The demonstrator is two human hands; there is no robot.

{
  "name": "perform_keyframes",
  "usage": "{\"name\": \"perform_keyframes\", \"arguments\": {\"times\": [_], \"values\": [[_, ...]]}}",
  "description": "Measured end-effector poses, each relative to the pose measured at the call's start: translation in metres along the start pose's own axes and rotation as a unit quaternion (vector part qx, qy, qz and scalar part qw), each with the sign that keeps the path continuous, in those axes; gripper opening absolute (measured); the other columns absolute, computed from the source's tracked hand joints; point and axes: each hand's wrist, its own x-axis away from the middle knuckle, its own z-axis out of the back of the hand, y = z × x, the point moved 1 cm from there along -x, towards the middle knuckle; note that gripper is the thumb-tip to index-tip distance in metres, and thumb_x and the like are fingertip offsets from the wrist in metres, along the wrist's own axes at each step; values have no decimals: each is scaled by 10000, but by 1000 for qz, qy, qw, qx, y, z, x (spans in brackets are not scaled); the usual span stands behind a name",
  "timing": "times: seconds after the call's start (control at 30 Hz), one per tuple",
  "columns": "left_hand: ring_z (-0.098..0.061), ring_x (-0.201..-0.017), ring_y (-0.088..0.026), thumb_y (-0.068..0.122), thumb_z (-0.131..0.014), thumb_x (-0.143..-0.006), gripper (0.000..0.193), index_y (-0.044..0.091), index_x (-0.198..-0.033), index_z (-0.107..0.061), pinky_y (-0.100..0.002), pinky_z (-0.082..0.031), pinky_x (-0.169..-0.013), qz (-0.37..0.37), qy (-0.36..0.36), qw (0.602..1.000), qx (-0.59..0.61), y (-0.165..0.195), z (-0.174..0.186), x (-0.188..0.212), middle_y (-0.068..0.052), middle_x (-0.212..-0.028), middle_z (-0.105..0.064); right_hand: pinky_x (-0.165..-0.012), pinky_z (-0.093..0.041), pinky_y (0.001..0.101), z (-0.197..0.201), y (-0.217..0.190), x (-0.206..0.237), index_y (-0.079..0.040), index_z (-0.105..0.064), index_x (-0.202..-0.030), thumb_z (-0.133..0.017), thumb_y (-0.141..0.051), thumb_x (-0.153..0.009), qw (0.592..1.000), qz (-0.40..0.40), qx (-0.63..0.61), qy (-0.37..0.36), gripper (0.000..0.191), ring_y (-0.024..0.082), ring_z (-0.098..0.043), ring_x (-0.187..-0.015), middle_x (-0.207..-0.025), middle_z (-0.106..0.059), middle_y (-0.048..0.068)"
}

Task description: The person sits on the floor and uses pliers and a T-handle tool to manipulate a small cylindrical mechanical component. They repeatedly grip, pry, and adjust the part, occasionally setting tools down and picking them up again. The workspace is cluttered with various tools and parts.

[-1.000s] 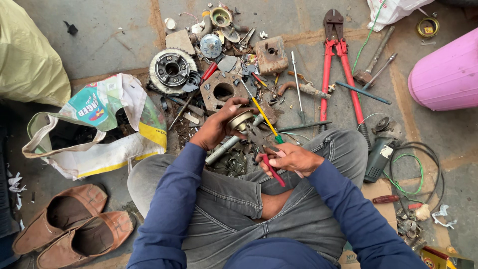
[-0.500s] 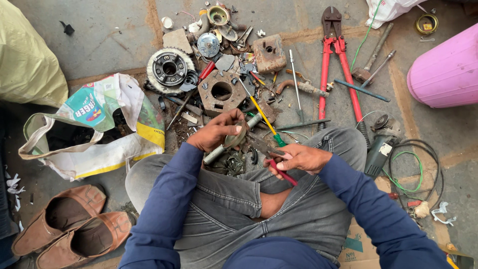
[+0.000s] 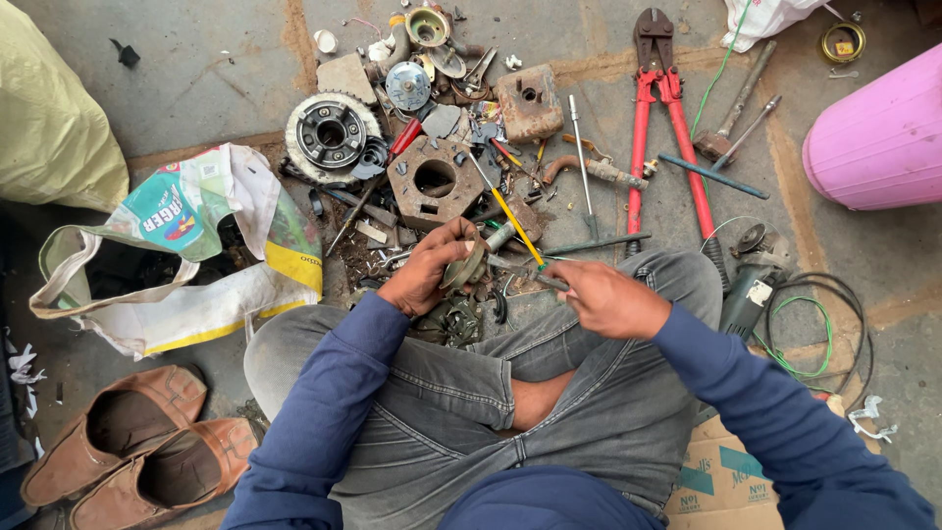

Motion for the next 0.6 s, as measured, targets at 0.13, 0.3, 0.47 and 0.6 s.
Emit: {"name": "perform_keyframes", "arguments": {"times": [0.13, 0.3, 0.47, 0.6], "values": [[-672, -761, -162, 115, -592, -981, 211, 76, -1159, -486, -294, -521, -554, -3, 6, 1000, 5, 2, 1, -1, -62, -943, -640, -861, -508, 480, 1, -24, 9, 56, -550, -1337, -646, -54, -876, 945, 20, 282, 164, 484, 372, -626, -980, -1082, -619, 193], [-691, -809, -173, 133, -623, -964, 264, 57, -1181, -493, -309, -560, -613, -9, -8, 1000, 7, 7, -3, 3, -77, -1001, -651, -882, -512, 456, 4, -15, 7, -12, -576, -1334, -649, -72, -867, 994, 45, 50, 83, 476, 372, -638, -1040, -1157, -662, 186], [-685, -888, -152, 155, -707, -902, 388, 58, -1202, -480, -294, -574, -711, -35, -49, 998, 11, 15, -11, 8, -93, -1119, -635, -815, -534, 331, 2, 4, 2, -38, -621, -1270, -634, -178, -942, 958, -66, -235, -152, 357, 172, -684, -902, -989, -759, 73], [-660, -818, -108, 210, -708, -874, 452, 49, -1256, -528, -241, -533, -630, -23, -71, 997, -6, 22, -18, 14, -48, -1072, -643, -786, -527, 294, 4, 11, 1, -36, -651, -1242, -643, -222, -947, 921, -92, -308, -218, 349, 114, -643, -870, -940, -746, 32]]}}
